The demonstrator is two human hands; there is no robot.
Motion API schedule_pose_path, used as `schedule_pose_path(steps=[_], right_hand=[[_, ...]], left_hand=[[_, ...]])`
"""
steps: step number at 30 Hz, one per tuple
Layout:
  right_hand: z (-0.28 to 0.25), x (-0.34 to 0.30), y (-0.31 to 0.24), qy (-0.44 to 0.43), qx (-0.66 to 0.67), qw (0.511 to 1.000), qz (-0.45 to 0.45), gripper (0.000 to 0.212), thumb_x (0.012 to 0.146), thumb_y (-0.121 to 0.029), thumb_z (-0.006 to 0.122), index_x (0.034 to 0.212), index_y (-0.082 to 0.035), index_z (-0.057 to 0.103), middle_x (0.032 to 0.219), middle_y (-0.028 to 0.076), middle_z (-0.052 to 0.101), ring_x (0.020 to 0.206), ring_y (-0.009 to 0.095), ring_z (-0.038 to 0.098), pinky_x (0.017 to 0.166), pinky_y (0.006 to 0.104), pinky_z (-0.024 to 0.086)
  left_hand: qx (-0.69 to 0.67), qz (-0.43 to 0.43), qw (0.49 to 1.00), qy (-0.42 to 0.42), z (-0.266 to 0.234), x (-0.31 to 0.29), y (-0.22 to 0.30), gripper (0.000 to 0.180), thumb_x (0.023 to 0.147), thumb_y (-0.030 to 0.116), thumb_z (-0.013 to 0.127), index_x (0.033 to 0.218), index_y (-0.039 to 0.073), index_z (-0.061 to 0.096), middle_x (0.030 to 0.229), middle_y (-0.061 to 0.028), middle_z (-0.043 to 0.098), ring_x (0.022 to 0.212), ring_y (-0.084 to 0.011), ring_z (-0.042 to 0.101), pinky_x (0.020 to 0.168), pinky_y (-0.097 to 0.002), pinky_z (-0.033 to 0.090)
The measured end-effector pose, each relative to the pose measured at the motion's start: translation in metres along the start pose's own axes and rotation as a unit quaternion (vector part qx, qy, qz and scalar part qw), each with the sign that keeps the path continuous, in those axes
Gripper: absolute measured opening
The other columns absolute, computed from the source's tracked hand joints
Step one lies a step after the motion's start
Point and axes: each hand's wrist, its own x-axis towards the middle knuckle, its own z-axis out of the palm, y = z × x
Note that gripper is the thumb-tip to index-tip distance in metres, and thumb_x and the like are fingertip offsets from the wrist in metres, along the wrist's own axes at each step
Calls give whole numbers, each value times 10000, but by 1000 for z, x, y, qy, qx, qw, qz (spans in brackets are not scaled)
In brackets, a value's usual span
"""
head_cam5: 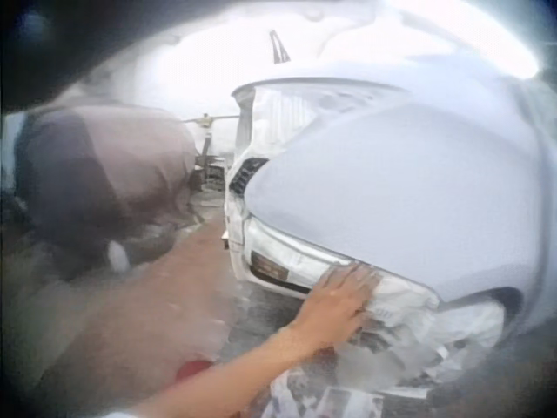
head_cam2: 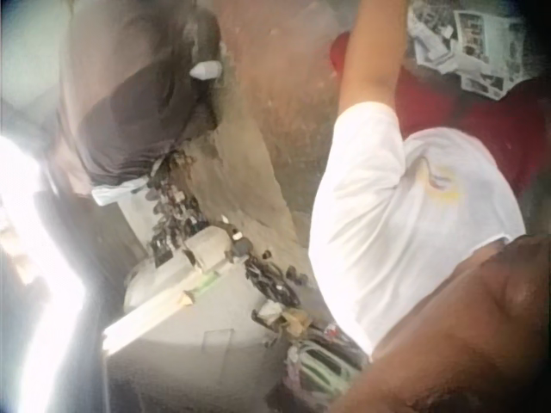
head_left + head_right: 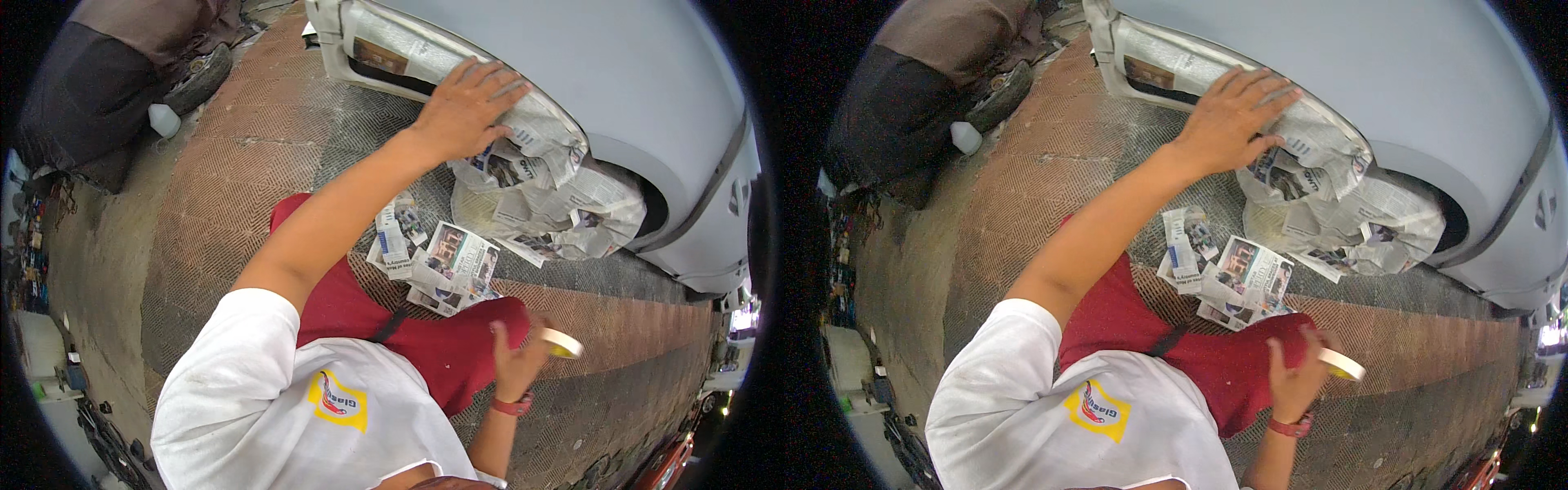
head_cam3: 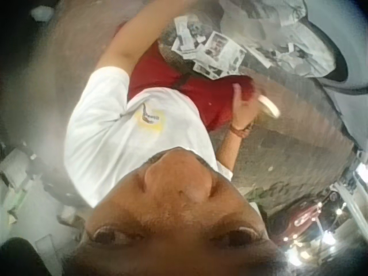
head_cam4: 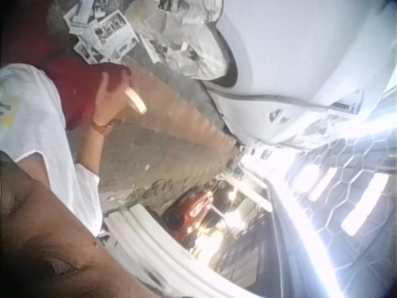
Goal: The person sits on the floor and uses newspaper and masking tape to cover the front bumper of a white car. They tear newspaper into strips, apply tape to secure the paper, and smooth the edges to ensure full coverage of the bumper area.
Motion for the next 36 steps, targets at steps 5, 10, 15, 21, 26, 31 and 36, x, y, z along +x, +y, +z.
schedule_pose_path(steps=[5,10,15,21,26,31,36], right_hand=[[58,-75,21,-137,-14,990,22,378,790,-179,869,1118,-64,719,1249,213,635,1183,452,597,1034,567,460],[78,-91,27,-30,51,995,81,216,851,-56,708,1066,-42,708,1194,203,641,1111,414,625,976,538,488],[81,-89,25,1,64,995,78,174,870,-22,680,1042,-20,701,1144,210,646,1070,405,628,966,514,490],[81,-89,19,-12,57,994,93,139,884,-16,678,1017,16,697,1091,235,663,1035,420,633,955,511,488],[82,-91,15,-7,41,996,85,132,889,-22,683,1015,15,704,1090,236,676,1035,418,643,944,516,493],[83,-89,10,-2,28,996,88,128,885,-22,690,1008,9,705,1030,221,675,996,414,642,930,514,494],[84,-83,7,-24,29,995,87,149,894,-60,699,1037,-19,695,1093,206,664,1035,423,632,931,526,492]], left_hand=[[29,-69,994,80,-31,-23,-62,612,962,376,784,1524,199,620,1551,-96,584,1436,-331,536,1248,-533,364],[-71,-291,890,344,-55,-29,-121,389,964,238,813,1337,142,752,1401,-132,671,1273,-301,637,1099,-450,490],[-175,-322,846,388,-62,-22,-154,217,926,183,833,1107,65,818,1071,-101,777,962,-247,752,890,-383,585],[-197,-315,854,364,-64,-17,-165,177,915,207,854,1031,74,853,996,-80,819,883,-199,781,830,-345,606],[-199,-312,874,315,-72,-16,-175,225,911,258,865,1050,82,854,962,-68,819,879,-178,765,826,-326,596],[-282,-365,854,241,-81,-12,-191,244,890,271,876,1050,88,860,926,-48,805,825,-160,730,784,-310,586],[-273,-411,851,179,-90,-9,-199,271,903,286,869,1046,57,851,908,-57,794,841,-157,721,765,-310,574]])
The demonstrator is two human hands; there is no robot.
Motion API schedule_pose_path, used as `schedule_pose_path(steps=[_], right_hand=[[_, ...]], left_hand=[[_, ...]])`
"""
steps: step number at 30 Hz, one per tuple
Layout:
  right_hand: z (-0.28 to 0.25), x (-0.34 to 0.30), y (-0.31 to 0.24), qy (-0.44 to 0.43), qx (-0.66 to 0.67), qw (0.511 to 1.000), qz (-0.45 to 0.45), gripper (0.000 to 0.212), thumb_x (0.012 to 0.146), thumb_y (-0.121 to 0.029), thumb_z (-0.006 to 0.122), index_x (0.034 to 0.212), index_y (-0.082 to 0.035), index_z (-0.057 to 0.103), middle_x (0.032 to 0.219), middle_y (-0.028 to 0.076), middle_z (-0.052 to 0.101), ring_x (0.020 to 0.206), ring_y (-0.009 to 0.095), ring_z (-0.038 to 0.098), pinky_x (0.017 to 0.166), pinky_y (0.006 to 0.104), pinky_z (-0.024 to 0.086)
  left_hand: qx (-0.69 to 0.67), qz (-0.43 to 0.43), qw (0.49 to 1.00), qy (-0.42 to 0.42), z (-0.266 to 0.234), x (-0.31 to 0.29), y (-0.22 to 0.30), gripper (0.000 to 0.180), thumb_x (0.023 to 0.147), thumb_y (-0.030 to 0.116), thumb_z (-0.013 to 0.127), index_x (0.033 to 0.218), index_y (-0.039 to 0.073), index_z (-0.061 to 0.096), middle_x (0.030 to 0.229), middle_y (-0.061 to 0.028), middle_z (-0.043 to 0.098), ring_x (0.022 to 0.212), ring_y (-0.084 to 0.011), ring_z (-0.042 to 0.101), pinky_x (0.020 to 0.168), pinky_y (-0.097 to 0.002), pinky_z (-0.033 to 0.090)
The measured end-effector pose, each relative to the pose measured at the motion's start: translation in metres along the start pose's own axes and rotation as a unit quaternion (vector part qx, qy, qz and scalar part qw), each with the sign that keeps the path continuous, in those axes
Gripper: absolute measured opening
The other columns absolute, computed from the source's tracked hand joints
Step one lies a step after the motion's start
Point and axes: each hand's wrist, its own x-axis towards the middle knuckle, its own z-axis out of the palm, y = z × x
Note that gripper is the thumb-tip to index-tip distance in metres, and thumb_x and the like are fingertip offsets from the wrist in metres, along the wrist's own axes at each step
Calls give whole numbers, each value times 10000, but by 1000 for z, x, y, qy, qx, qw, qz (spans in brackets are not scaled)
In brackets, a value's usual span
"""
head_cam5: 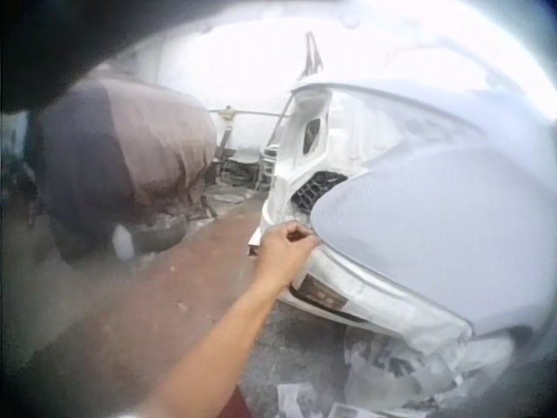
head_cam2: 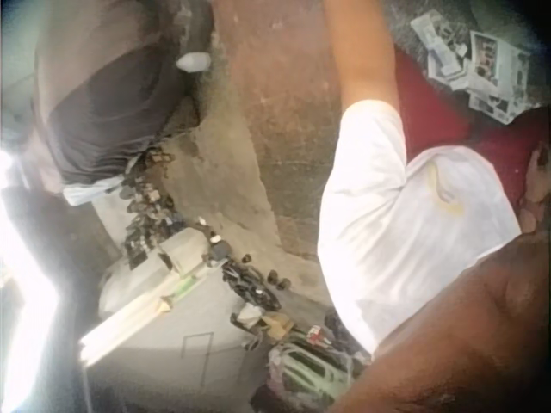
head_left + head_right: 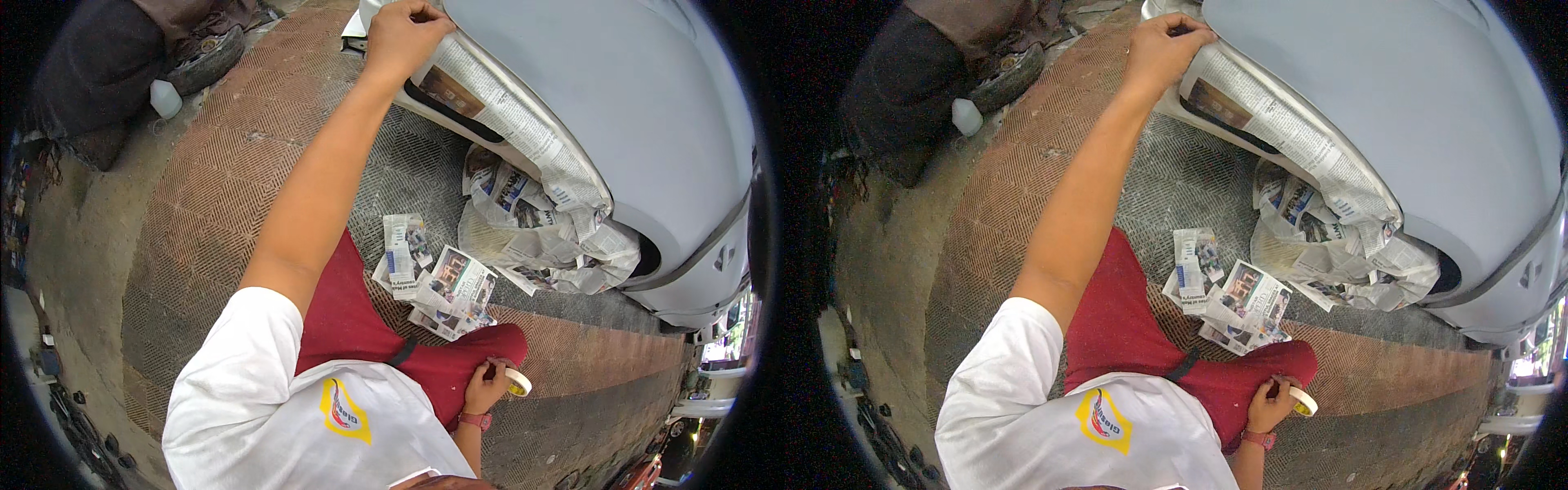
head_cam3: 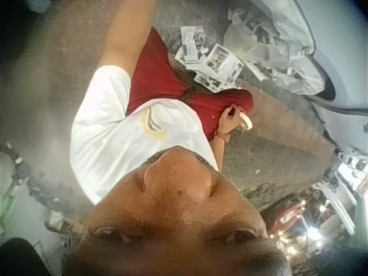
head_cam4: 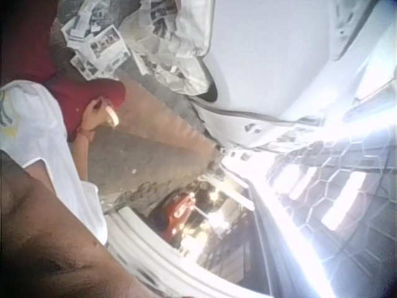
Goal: The person sits on the floor and uses newspaper and masking tape to cover the front bumper of a white car. They tear newspaper into strips, apply tape to secure the paper, and smooth the edges to ensure full coverage of the bumper area.
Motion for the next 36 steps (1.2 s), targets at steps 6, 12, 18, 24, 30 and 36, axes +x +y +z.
schedule_pose_path(steps=[6,12,18,24,30,36], right_hand=[[4,1,0,14,-4,1000,-7,114,875,-31,687,986,-4,693,1066,203,652,1050,400,614,965,512,476],[1,-1,0,-2,18,1000,4,121,877,-25,679,996,-3,694,1063,200,651,1056,398,613,970,505,482],[-1,-3,0,10,-26,1000,-11,138,902,-65,681,1029,-15,707,1077,214,685,1003,427,640,925,520,498],[1,-2,3,4,-15,1000,10,125,903,-74,690,1013,-18,709,1042,194,707,1004,422,652,931,514,495],[0,-1,-1,9,-15,1000,11,96,903,-38,687,993,-12,706,1048,193,673,1025,391,636,954,492,495],[-2,-2,-3,16,-24,1000,6,105,890,-26,690,993,-8,701,1051,195,663,1025,390,628,958,494,492]], left_hand=[[-47,-24,997,50,-14,-59,-15,389,945,278,848,1248,40,792,847,-37,768,753,-152,693,758,-316,564],[-210,-117,970,-46,2,-77,-28,478,971,282,844,1316,-22,714,878,-56,746,780,-107,677,726,-284,545],[-270,-140,952,-26,10,-62,-20,299,974,233,842,1094,-3,703,972,-75,726,846,-133,703,754,-267,586],[-379,-157,912,24,25,-64,-11,309,964,123,835,1172,23,629,1024,-89,717,906,-149,704,781,-275,599],[-492,-194,847,-52,26,-58,-23,429,978,-5,677,1390,69,584,1166,-41,699,1045,-145,620,969,-302,487],[-450,-131,883,-13,43,-51,-24,402,948,-60,717,1316,32,587,1192,-75,676,1061,-190,675,961,-326,552]])
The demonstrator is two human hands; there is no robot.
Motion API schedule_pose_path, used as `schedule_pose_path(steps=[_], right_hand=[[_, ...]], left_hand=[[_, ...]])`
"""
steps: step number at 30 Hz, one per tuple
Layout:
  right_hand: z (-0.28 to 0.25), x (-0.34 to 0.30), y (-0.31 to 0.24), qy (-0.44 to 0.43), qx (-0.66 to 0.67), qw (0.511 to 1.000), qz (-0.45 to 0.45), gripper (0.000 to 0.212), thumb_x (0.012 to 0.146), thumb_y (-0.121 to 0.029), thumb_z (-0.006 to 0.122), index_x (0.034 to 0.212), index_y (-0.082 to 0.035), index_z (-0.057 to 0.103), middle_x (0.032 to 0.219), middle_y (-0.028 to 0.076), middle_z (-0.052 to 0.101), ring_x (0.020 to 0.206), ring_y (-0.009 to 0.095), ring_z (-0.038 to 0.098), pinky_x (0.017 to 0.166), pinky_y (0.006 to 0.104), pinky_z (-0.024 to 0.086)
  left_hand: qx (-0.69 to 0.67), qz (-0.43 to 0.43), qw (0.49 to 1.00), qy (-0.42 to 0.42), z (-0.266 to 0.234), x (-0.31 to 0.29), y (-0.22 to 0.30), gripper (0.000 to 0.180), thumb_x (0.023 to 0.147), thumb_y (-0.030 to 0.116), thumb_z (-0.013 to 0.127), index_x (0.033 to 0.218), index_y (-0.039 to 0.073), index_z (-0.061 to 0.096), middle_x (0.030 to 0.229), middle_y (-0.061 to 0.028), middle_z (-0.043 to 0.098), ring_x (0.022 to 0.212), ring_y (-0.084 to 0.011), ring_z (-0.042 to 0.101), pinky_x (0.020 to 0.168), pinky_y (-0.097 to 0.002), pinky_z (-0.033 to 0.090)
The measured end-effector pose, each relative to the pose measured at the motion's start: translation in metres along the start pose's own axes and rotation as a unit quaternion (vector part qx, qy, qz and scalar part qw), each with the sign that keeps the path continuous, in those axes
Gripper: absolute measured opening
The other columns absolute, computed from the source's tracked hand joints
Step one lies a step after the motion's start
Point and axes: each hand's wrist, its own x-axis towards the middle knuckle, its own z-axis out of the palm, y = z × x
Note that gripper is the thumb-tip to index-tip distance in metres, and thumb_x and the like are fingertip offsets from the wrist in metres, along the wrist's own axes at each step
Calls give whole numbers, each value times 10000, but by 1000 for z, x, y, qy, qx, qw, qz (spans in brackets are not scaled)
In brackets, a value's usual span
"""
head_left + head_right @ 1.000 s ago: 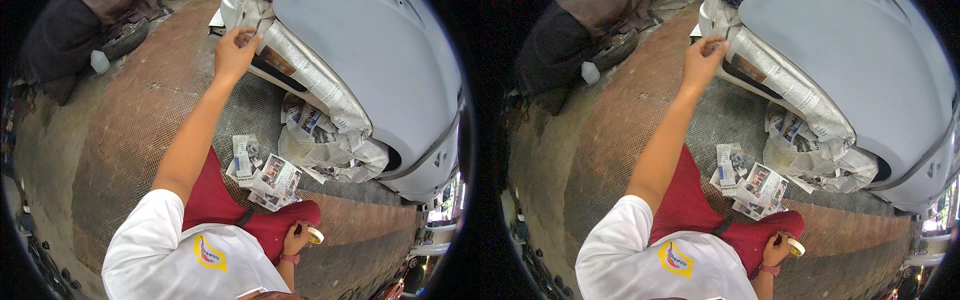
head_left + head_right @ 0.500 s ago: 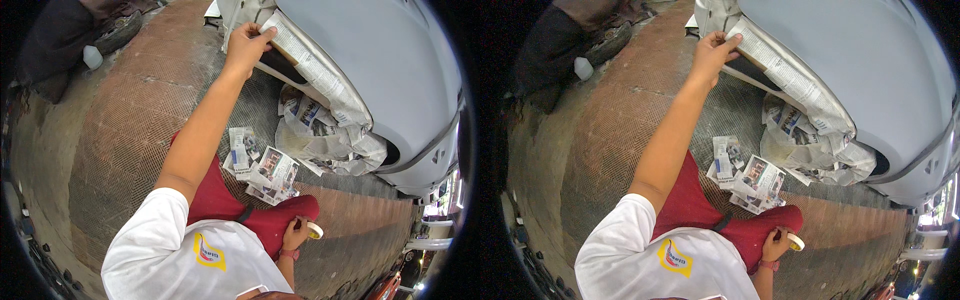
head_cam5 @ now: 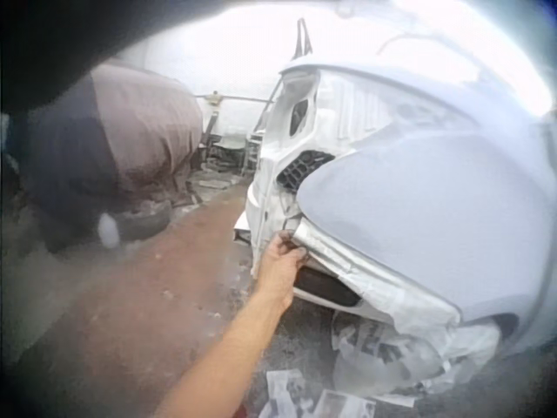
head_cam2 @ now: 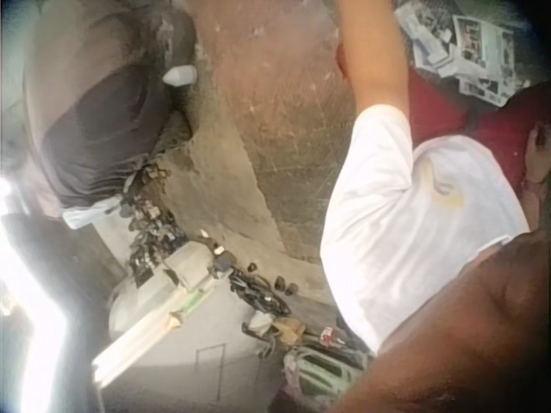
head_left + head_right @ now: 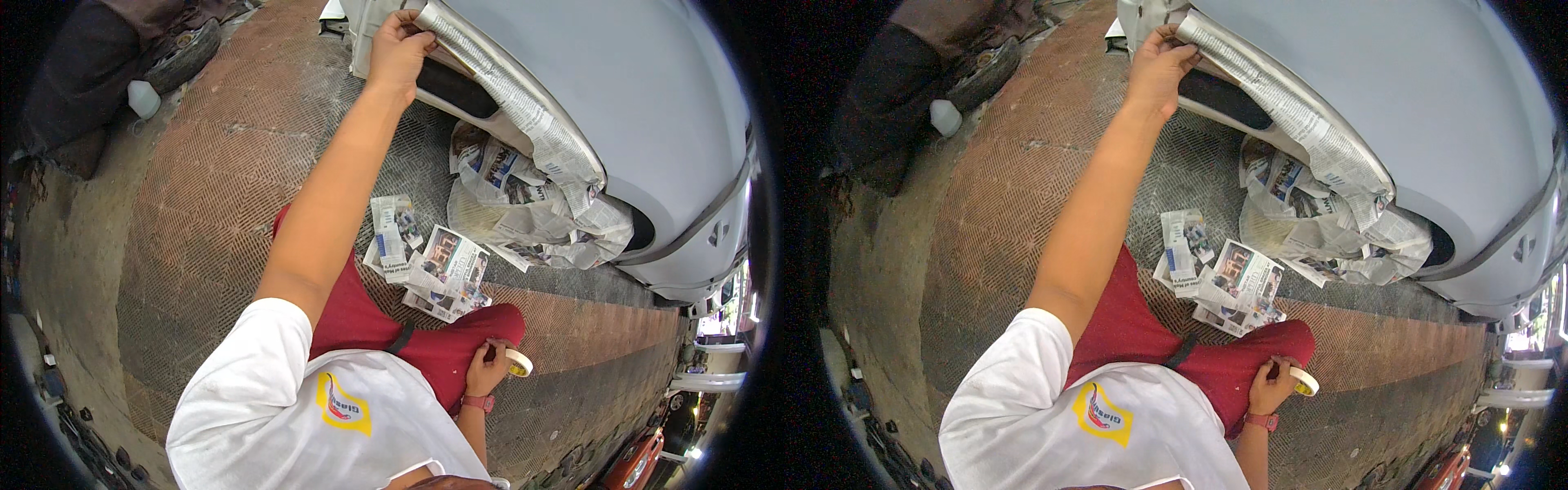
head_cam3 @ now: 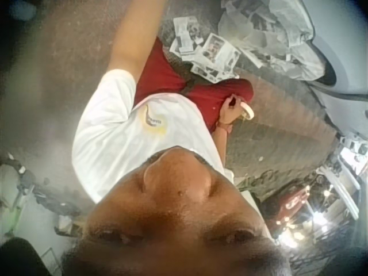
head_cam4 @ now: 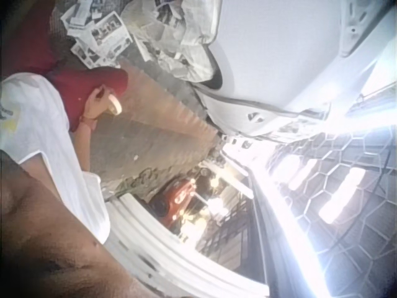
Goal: The person sits on the floor and uses newspaper and masking tape to cover the front bumper of a white car. They tear newspaper into strips, apply tape to secure the paper, and smooth the edges to ensure full coverage of the bumper area.
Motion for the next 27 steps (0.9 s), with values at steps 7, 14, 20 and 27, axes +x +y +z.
schedule_pose_path(steps=[7,14,20,27], right_hand=[[2,-2,6,6,3,1000,-15,123,882,-30,693,1003,-11,703,1057,200,661,1040,391,633,967,491,493],[1,-5,10,2,6,1000,-2,126,894,-46,696,1015,-15,714,1066,196,672,1034,394,637,972,494,491],[4,-7,15,8,15,1000,7,152,906,-75,709,1052,-35,723,1101,198,685,1064,408,637,985,513,485],[-3,3,-1,-4,-3,1000,-5,122,934,-51,710,1047,-4,711,1110,177,687,1062,363,643,983,473,495]], left_hand=[[119,121,970,171,26,-10,-11,452,866,-63,809,1252,1,584,1152,-116,689,995,-196,706,870,-320,590],[1,41,983,180,31,-16,-9,284,920,-58,773,1182,-24,669,1075,-107,729,953,-191,734,810,-301,624],[-96,39,983,151,30,-9,-13,236,1025,135,750,1189,-26,700,1142,-101,730,1000,-195,741,835,-321,642],[7,57,987,153,9,10,-26,368,931,130,890,1197,-11,678,1160,-112,720,1033,-226,735,843,-330,660]])
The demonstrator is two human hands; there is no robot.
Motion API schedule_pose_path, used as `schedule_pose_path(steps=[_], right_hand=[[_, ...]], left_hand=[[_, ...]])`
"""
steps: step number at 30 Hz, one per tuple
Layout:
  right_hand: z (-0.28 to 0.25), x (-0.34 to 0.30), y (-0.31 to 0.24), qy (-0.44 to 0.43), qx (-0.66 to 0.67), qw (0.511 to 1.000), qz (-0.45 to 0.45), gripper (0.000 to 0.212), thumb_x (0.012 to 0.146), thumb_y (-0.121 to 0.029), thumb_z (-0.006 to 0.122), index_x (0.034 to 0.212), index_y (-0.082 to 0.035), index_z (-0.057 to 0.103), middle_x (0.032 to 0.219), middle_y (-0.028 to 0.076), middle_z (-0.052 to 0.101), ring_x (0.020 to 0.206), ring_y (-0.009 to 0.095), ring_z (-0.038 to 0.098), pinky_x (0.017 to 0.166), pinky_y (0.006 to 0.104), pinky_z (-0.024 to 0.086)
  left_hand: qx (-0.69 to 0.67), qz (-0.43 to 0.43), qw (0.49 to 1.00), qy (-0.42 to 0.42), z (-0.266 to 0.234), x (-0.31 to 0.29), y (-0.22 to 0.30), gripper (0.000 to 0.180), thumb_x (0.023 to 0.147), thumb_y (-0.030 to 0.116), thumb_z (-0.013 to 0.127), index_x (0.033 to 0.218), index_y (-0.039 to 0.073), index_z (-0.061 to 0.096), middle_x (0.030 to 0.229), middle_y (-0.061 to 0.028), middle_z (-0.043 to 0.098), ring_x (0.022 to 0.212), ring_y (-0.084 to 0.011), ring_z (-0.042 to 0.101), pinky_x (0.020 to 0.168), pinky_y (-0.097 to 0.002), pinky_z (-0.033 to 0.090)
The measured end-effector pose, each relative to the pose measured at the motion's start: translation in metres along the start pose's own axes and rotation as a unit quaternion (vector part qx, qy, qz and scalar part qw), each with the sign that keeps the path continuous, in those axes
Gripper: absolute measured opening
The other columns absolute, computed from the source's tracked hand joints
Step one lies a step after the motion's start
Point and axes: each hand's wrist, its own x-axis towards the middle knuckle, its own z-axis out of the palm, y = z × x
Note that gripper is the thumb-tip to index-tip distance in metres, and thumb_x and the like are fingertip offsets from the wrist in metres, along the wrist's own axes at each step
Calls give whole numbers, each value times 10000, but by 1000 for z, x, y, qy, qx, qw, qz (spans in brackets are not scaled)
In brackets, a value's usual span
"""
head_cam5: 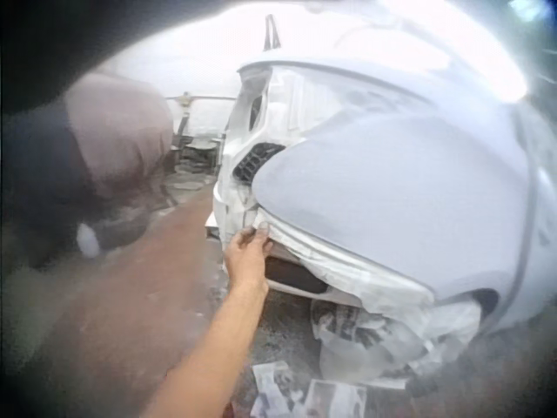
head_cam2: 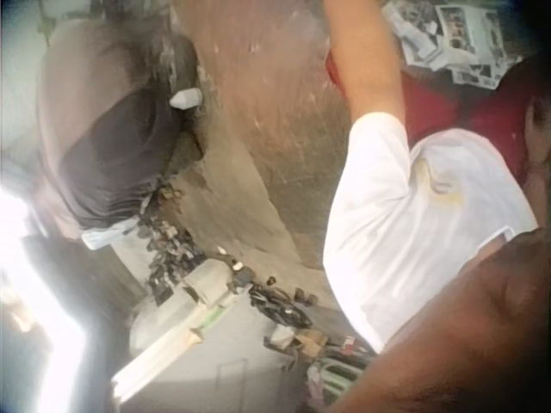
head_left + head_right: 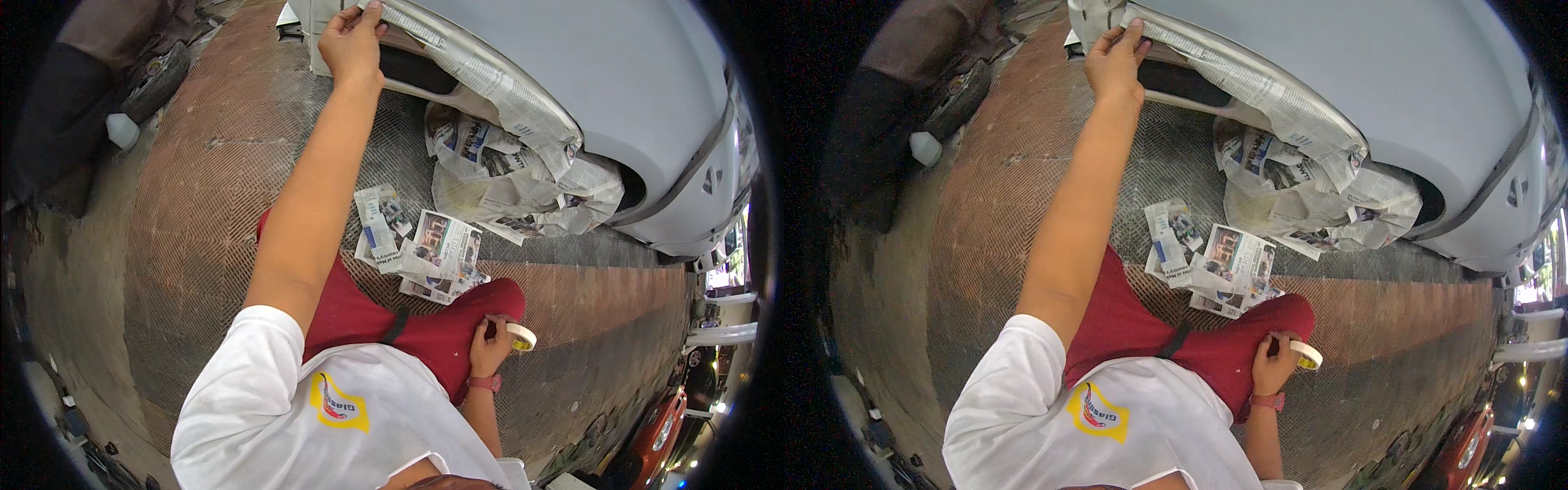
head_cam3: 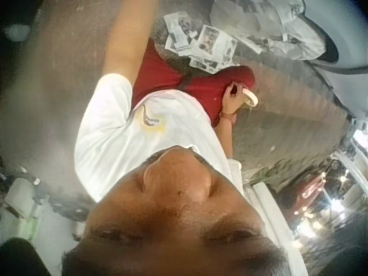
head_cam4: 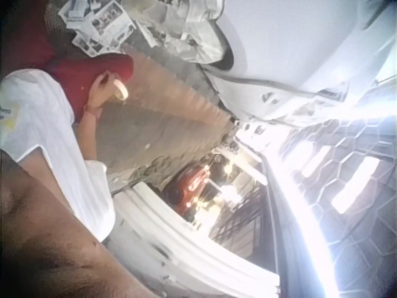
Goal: The person sits on the floor and uses newspaper and masking tape to cover the front bumper of a white car. They tear newspaper into strips, apply tape to secure the paper, and smooth the edges to ensure full coverage of the bumper area.
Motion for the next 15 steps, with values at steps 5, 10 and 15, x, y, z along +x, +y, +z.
schedule_pose_path(steps=[5,10,15], right_hand=[[14,74,-64,-13,344,928,141,153,1024,-119,750,1091,9,701,1019,62,703,991,155,629,930,328,516],[33,200,-178,-103,677,717,133,304,1032,-269,786,1180,-6,752,1004,72,734,872,143,675,761,275,537],[61,295,-279,-140,782,569,215,292,1024,-203,786,1152,36,675,1018,167,752,794,251,731,675,318,565]], left_hand=[[53,-30,998,-34,-14,17,2,472,923,124,894,1275,-50,632,1170,-133,722,1035,-226,747,848,-306,668],[43,-66,994,-76,-14,14,17,540,943,108,868,1368,-59,579,1185,-141,714,1049,-248,752,869,-293,670],[47,-85,991,-90,-10,9,22,553,956,93,851,1388,-62,542,1176,-133,707,1057,-253,748,879,-303,677]])
